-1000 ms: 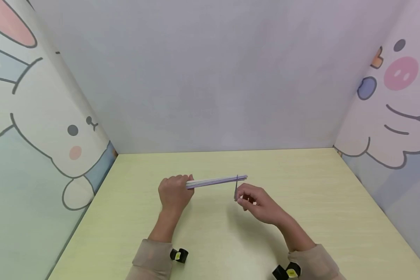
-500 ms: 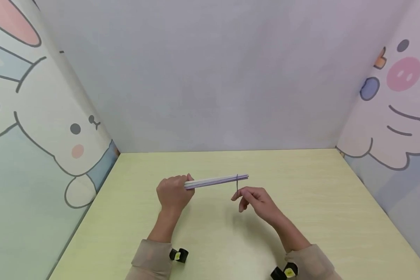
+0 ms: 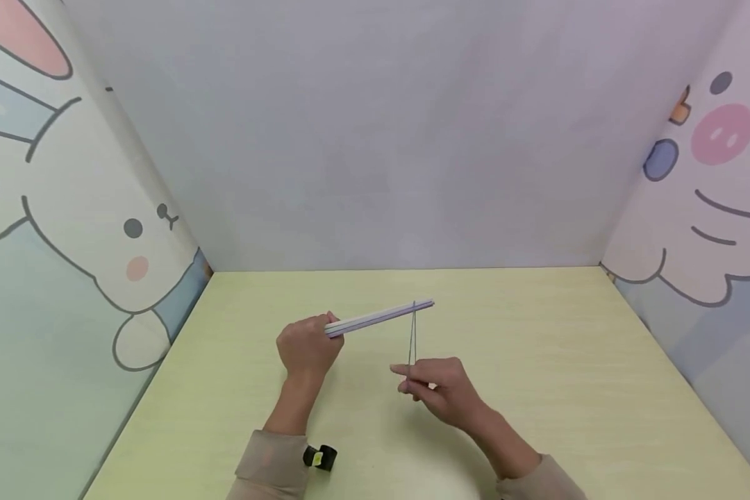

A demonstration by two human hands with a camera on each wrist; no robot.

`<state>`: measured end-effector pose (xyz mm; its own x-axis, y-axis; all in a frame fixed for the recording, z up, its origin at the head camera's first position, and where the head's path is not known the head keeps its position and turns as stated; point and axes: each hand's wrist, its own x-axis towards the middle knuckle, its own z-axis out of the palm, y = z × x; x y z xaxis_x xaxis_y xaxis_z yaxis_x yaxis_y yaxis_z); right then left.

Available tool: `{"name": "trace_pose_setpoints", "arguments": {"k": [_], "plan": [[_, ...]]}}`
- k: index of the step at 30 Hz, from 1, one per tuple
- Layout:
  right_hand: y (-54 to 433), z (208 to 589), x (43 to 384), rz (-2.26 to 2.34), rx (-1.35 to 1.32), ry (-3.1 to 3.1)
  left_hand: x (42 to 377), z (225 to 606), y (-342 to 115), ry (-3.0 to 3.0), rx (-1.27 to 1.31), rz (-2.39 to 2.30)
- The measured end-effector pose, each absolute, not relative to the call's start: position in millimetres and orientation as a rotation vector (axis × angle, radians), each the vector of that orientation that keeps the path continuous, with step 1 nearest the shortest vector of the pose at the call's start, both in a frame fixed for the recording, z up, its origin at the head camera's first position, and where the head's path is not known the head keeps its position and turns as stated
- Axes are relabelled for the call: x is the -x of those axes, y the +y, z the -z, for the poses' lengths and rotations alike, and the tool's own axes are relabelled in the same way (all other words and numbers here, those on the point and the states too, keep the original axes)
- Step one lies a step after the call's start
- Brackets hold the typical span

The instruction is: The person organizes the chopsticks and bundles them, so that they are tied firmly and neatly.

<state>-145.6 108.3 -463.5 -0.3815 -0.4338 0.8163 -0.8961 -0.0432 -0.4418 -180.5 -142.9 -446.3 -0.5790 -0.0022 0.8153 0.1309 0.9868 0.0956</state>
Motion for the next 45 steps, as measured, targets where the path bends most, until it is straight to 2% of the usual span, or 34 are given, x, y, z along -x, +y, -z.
{"name": "trace_pose_setpoints", "arguments": {"k": [3,6,12,17,24,31,34,40,45], "plan": [[101,464,138,-1.395,-1.362,-1.683,181,449,-144,-2.206,0.055,0.196],[99,464,127,-1.671,-1.263,-1.668,182,450,-145,-2.204,0.044,0.213],[98,459,113,-2.188,-0.801,-1.804,181,448,-143,-2.191,0.072,0.222],[96,458,116,-2.362,-0.575,-1.887,179,446,-141,-2.185,0.082,0.211],[92,458,123,-2.406,-0.57,-2.028,179,445,-138,-2.19,0.09,0.216],[94,456,134,-2.536,-0.246,-1.873,177,447,-137,-2.206,0.124,0.218],[97,457,139,-2.618,-0.292,-1.736,177,449,-137,-2.224,0.146,0.221],[102,462,143,-2.697,-0.693,-1.457,178,451,-138,-2.242,0.17,0.217],[107,461,145,-2.755,-0.853,-1.379,180,452,-139,-2.193,0.205,0.202]]}}
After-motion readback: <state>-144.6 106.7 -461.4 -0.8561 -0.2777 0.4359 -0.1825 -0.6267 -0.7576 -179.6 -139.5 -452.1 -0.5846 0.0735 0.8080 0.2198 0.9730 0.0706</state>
